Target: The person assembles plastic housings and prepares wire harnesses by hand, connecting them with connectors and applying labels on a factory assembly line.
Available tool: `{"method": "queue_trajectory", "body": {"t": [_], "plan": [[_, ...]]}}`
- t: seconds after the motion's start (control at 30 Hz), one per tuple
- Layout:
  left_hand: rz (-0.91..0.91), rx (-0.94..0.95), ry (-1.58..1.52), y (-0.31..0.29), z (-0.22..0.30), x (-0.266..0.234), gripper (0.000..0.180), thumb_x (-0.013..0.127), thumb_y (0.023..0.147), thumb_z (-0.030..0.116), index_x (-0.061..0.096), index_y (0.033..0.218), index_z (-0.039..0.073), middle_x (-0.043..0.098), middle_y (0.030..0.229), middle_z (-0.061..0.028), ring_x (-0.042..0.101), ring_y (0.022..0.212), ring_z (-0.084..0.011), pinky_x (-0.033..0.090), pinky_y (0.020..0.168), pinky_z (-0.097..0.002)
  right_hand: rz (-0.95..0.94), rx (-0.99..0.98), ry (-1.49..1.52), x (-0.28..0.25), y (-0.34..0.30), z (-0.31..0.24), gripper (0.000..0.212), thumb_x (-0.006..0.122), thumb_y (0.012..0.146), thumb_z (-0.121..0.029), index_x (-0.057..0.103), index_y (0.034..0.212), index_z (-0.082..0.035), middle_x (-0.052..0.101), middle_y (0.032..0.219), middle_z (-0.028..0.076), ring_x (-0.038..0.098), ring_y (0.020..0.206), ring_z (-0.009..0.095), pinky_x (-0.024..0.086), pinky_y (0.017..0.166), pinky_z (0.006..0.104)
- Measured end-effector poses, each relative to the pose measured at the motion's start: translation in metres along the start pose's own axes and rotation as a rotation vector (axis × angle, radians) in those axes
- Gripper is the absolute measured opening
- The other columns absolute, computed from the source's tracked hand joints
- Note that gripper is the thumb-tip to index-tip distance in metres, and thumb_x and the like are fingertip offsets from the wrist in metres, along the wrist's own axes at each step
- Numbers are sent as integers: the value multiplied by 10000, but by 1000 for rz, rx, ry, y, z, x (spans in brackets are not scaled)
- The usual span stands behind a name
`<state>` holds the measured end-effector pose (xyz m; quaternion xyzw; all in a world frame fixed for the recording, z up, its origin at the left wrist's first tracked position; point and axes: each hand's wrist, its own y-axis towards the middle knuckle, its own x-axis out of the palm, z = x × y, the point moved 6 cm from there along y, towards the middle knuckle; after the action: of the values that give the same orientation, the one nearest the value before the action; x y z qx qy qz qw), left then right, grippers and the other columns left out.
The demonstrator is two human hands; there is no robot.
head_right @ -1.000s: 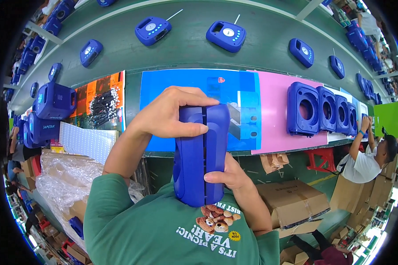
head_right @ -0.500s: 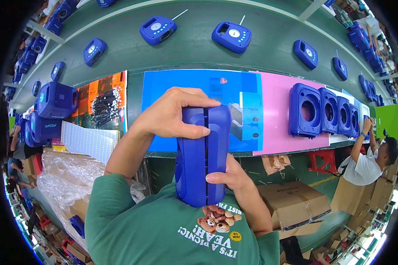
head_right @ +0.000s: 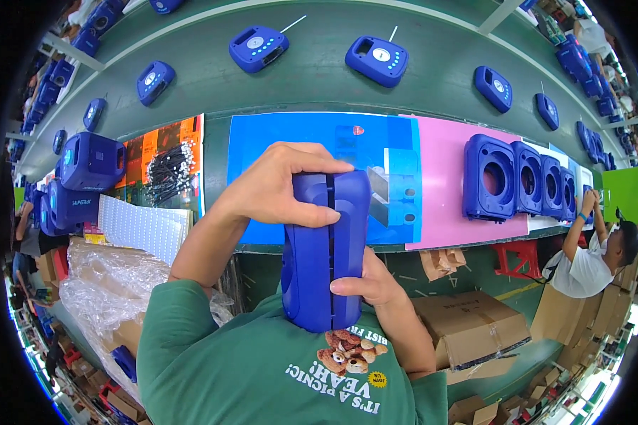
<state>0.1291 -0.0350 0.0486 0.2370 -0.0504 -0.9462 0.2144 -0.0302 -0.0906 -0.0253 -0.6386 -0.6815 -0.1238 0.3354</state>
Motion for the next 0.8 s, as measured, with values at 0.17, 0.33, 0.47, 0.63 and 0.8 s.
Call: {"method": "queue_trajectory", "body": {"t": [0.17,0.33,0.47,0.63,0.8], "plan": [[1,-21,-18,2,-5,0,379,648,656,172,647,994,1,629,869,-106,607,740,-195,475,643,-281,-5,5,18,0,1,0,664,706,666,-126,407,1240,25,539,1142,110,535,1040,197,418,905,346],[-36,-42,-67,5,-5,7,429,641,695,178,605,1088,12,608,980,-139,589,858,-254,454,765,-316,-18,-45,-3,3,6,-10,693,748,633,-107,417,1229,17,539,1139,108,537,1034,193,426,895,336],[348,98,93,-3,-4,18,859,706,672,331,275,1341,7,447,1217,-227,381,1163,-334,292,982,-406,112,-110,-389,7,22,-38,640,766,626,-98,453,1174,8,574,1065,110,570,984,201,458,850,324],[244,-259,-745,-17,-32,53,1144,750,642,435,25,1389,-40,273,1356,-259,274,1283,-297,208,1061,-380,219,-101,-671,7,25,-51,633,776,613,-140,479,1151,11,593,1036,143,582,974,207,464,838,325],[486,-356,-1301,-49,-58,67,962,647,821,290,-66,1404,15,386,1309,-181,430,1173,-285,356,973,-370,210,-113,-614,-1,28,-41,578,754,661,-131,484,1150,16,590,1020,100,577,942,176,467,818,317]]}}
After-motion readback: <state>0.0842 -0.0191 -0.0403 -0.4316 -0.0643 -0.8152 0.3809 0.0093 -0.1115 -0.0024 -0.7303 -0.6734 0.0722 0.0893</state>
